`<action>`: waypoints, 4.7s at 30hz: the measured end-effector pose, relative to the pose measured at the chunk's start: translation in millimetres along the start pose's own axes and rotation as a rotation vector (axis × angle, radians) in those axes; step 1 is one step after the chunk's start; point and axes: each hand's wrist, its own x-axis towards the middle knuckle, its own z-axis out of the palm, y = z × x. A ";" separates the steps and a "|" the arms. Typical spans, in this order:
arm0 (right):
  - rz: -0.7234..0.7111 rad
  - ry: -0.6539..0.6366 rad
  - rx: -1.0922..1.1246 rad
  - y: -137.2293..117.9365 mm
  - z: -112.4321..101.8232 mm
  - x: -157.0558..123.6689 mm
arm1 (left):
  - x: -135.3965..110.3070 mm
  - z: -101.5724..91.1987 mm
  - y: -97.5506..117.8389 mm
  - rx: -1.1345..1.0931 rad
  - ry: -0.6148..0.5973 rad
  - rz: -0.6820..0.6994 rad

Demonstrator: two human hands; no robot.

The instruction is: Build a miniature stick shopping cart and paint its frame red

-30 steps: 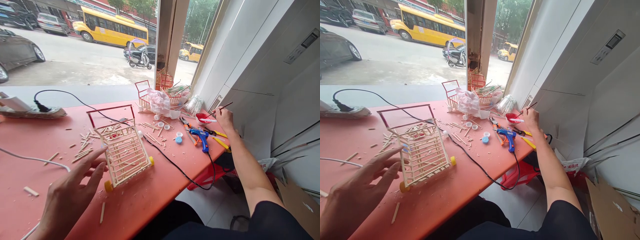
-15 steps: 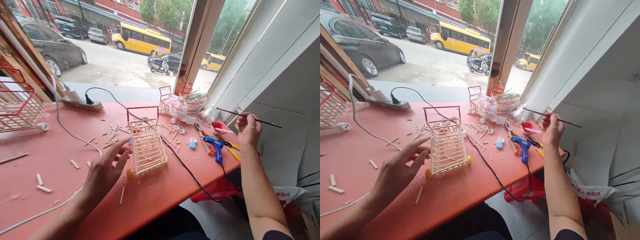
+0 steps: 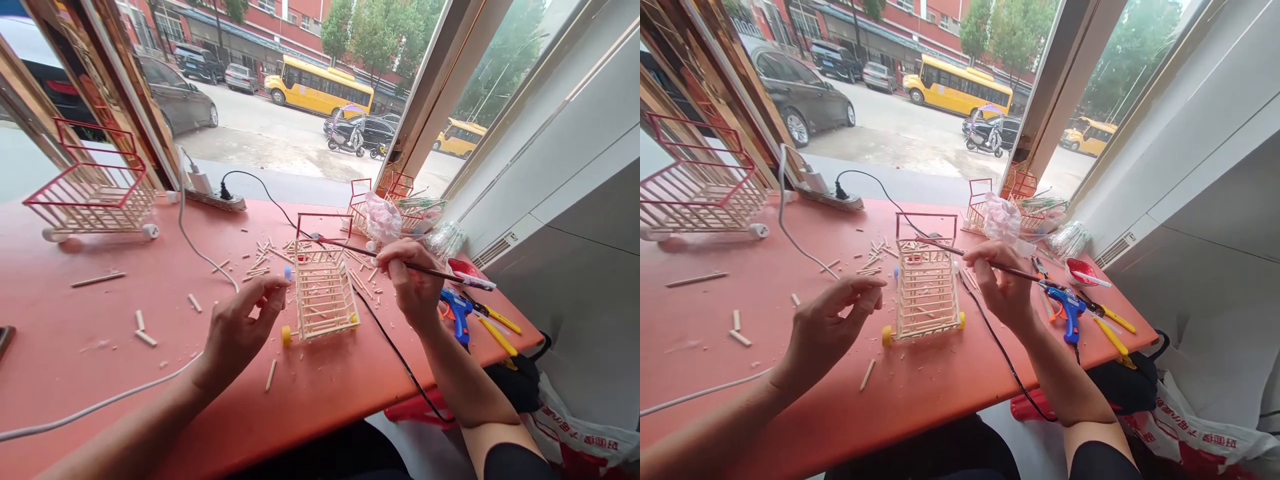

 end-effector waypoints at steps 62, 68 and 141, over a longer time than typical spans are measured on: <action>-0.123 0.025 -0.245 20.4 -5.4 -11.6 | -3.0 1.9 -14.7 0.017 -0.078 0.048; -0.112 0.054 -0.335 20.2 -12.7 -12.0 | -3.3 3.1 -15.8 0.013 -0.073 0.059; -0.275 -0.168 -0.150 16.2 17.4 -24.7 | -1.6 3.3 -13.0 0.025 -0.062 0.096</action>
